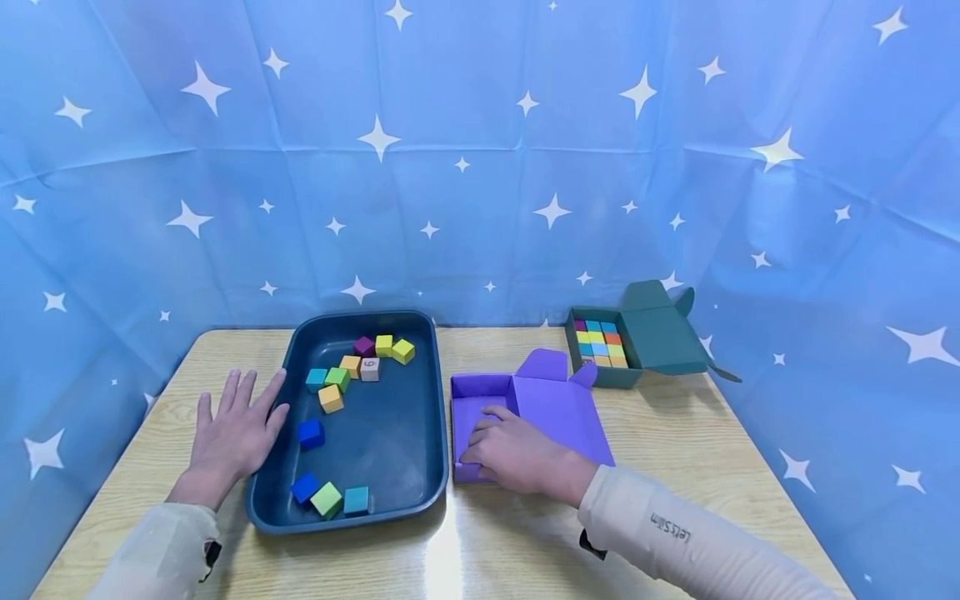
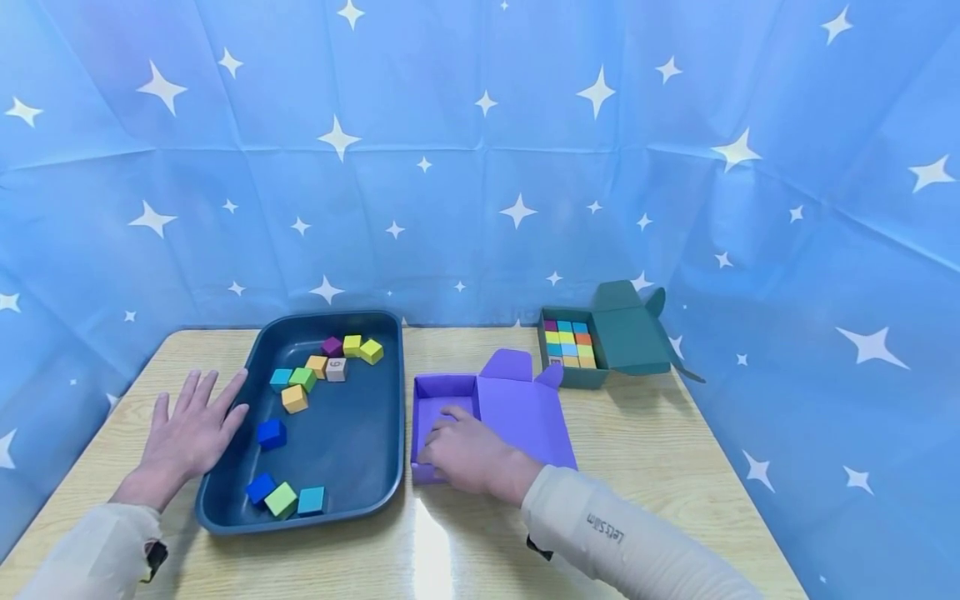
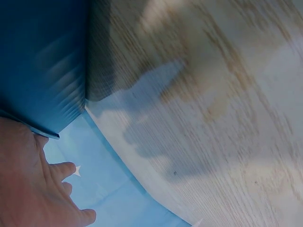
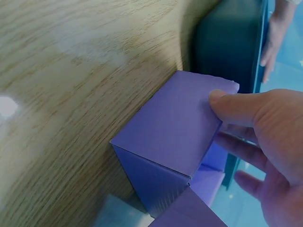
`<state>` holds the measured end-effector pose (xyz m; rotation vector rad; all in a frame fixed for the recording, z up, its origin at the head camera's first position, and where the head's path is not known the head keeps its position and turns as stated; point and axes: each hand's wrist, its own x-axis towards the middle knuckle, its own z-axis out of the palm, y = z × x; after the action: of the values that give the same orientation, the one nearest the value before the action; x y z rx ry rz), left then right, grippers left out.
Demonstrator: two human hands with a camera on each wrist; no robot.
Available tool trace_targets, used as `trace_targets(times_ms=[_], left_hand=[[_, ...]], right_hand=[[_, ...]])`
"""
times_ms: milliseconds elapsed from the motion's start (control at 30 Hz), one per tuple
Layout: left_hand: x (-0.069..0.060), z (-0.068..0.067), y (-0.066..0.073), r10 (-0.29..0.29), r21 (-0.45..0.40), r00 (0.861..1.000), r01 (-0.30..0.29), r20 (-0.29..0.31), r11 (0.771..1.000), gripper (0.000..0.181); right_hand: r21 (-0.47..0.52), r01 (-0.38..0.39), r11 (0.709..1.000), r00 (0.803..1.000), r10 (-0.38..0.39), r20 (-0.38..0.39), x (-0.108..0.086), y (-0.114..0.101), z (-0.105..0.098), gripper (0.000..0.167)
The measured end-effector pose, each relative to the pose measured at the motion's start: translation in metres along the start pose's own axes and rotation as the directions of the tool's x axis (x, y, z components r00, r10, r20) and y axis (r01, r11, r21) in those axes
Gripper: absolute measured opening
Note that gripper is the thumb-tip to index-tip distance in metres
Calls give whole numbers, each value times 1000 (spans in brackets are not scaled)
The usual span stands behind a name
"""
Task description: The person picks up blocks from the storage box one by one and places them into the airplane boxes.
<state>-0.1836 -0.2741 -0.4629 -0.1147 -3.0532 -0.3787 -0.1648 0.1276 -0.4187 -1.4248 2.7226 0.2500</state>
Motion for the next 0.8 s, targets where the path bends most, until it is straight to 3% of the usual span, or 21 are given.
trace_targets(times_ms=[467, 800], left_hand=[[0, -3, -2, 1, -9, 1000, -1, 8, 1000, 63], [-1, -6, -3, 13, -38, 997, -10, 76, 999, 64]], right_hand=[[4, -7, 1000, 1000, 7, -22, 5, 5, -5, 27], [5, 13, 1000, 1000, -13, 6, 8, 6, -6, 27]])
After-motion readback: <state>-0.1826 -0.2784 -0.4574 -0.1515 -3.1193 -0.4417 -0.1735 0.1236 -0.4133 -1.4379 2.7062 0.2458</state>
